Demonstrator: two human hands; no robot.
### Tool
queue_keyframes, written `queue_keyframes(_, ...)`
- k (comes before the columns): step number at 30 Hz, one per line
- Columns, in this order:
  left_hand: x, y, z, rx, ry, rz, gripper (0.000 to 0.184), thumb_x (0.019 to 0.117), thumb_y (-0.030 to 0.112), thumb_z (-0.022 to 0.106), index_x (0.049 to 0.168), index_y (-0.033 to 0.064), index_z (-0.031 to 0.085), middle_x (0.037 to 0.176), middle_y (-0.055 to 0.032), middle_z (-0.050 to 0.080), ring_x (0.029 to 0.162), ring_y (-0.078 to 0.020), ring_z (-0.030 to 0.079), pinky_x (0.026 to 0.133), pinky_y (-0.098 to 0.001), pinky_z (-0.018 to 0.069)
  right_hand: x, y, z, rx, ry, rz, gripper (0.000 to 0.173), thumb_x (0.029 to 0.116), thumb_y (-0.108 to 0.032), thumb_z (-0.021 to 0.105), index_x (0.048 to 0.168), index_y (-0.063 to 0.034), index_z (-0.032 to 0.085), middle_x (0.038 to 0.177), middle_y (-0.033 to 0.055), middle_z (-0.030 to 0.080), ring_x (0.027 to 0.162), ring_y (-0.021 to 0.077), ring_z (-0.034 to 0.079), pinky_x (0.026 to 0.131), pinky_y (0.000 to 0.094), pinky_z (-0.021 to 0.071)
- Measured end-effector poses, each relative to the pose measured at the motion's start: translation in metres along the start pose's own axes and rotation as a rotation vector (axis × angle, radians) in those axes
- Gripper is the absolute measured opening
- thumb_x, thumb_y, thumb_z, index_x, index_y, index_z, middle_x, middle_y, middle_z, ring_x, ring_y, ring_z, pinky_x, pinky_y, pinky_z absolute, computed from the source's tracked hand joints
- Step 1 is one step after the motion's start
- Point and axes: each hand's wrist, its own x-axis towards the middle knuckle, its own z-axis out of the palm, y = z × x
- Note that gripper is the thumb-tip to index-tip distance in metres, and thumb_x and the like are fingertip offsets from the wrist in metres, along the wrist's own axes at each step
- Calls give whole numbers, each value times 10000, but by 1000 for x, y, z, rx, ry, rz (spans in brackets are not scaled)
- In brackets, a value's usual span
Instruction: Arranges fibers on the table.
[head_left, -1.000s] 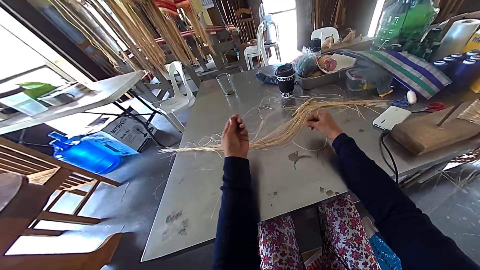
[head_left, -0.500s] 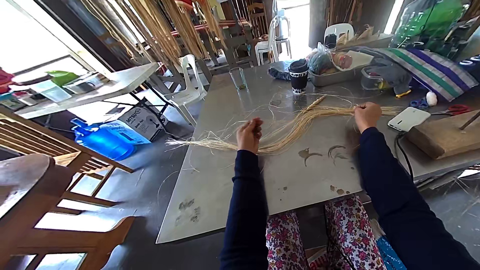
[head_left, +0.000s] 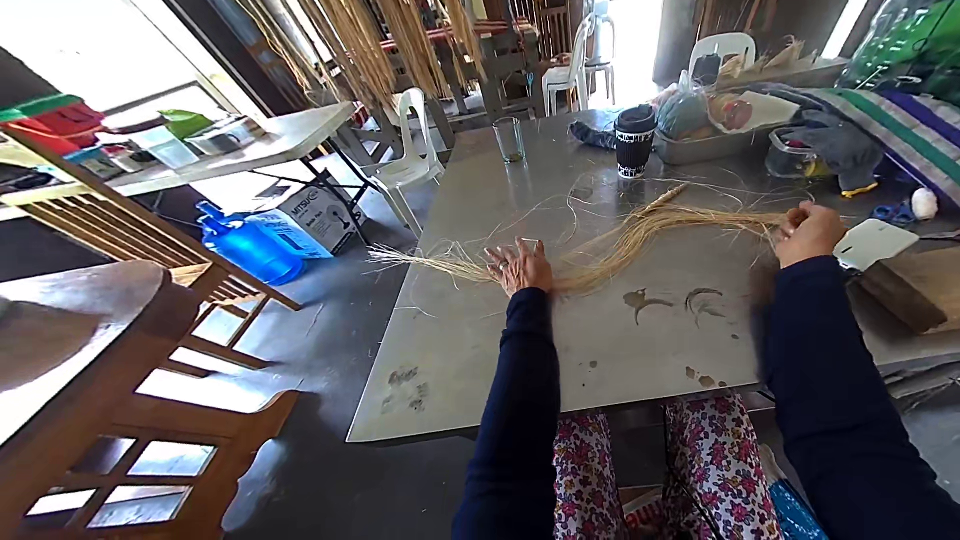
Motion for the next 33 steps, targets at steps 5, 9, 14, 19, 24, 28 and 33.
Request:
queue_keyframes(5, -25, 34, -40, 159, -276, -36, 594, 1135, 393, 200, 1625, 66, 275, 1696, -248, 112, 1587, -397, 48, 1271, -573, 34, -13, -41, -16, 190, -161, -107, 225, 1108, -167, 352, 967, -186, 527, 710, -121, 561, 451, -31, 371, 453, 127, 354)
queue_keyframes(9, 5, 4, 6, 156, -96, -3, 619, 1111, 464, 268, 1613, 109, 337, 1687, -241, 178, 1579, -411, 102, 1245, -641, 47, -13, -101, -39, 300, -214, -158, 266, 1089, -149, 397, 846, -212, 487, 576, -113, 429, 448, -7, 374, 484, 141, 382)
queue_keyframes(14, 12, 1, 11, 174, -112, 6, 653, 1107, 502, 249, 1623, 106, 308, 1692, -249, 144, 1579, -420, 84, 1225, -678, 44, 3, -162, -78, 354, -234, -199, 266, 1105, -187, 375, 865, -189, 490, 573, -97, 436, 405, -24, 355, 411, 105, 350)
queue_keyframes(19, 17, -3, 21, 173, -81, 26, 670, 1100, 520, 256, 1614, 97, 329, 1683, -264, 167, 1571, -448, 94, 1208, -712, 50, 14, -213, -145, 201, -110, -286, 277, 1099, -169, 355, 858, -205, 486, 575, -109, 421, 417, -26, 344, 425, 102, 332)
queue_keyframes(24, 25, -13, 33, 210, -27, 106, 710, 1083, 544, 284, 1589, 51, 355, 1634, -349, 210, 1531, -539, 147, 1152, -793, 101, -1, -253, -210, 66, 95, -380, 211, 1083, -180, 433, 885, -222, 493, 600, -126, 435, 444, -22, 344, 442, 131, 338)
queue_keyframes(28, 38, -22, 42, 177, -53, 103, 695, 1072, 531, 348, 1603, 83, 341, 1648, -351, 158, 1526, -559, 116, 1136, -809, 98, -8, -274, -266, 5, 226, -419, 208, 1071, -171, 432, 871, -204, 477, 592, -114, 420, 430, -8, 313, 424, 152, 316)
queue_keyframes(33, 42, -60, 61, 135, 141, 425, 608, 1075, 404, 442, 1461, -62, 503, 1478, -393, 439, 1358, -497, 481, 1099, -523, 428, -46, -281, -307, -15, 491, -378, 168, 1079, -119, 391, 960, -116, 510, 679, -61, 461, 485, 11, 378, 481, 153, 382)
